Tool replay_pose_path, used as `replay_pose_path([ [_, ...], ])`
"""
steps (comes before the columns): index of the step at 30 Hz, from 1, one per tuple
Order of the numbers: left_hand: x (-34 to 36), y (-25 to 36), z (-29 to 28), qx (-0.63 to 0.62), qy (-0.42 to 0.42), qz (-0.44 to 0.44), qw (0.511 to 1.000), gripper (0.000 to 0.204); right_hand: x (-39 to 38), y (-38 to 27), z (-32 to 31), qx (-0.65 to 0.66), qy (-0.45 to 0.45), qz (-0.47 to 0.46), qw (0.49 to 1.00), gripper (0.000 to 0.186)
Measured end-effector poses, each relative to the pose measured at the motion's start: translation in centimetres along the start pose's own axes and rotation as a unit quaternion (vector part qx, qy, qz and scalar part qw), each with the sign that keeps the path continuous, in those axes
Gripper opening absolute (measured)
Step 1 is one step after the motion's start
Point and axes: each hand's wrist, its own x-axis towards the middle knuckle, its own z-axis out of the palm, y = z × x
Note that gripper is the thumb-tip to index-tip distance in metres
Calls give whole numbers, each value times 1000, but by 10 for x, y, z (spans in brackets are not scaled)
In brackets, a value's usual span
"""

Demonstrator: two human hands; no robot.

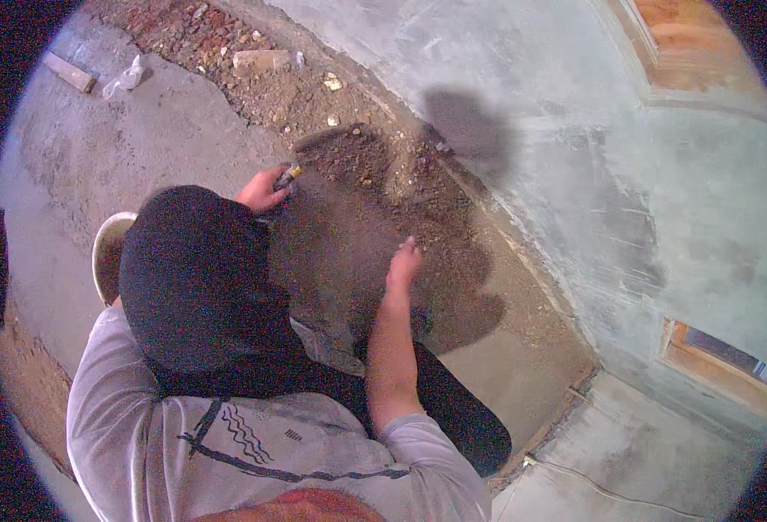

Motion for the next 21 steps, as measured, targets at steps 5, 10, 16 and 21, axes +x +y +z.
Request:
replay_pose_path([
  [5, -4, 12, -1, 15, -19, -41, 999, 53, 13, -50, -29, 262, 18, -40, 964, 38],
  [10, 0, 15, 0, 19, -21, -34, 999, 52, 4, -40, -19, 272, 15, -98, 957, 38],
  [16, -3, 7, -1, 50, -8, -24, 998, 55, -15, -35, -1, 134, -1, 72, 988, 35],
  [21, -2, 9, 0, 41, -22, -31, 998, 56, 4, -97, -32, 351, -2, -101, 931, 33],
])
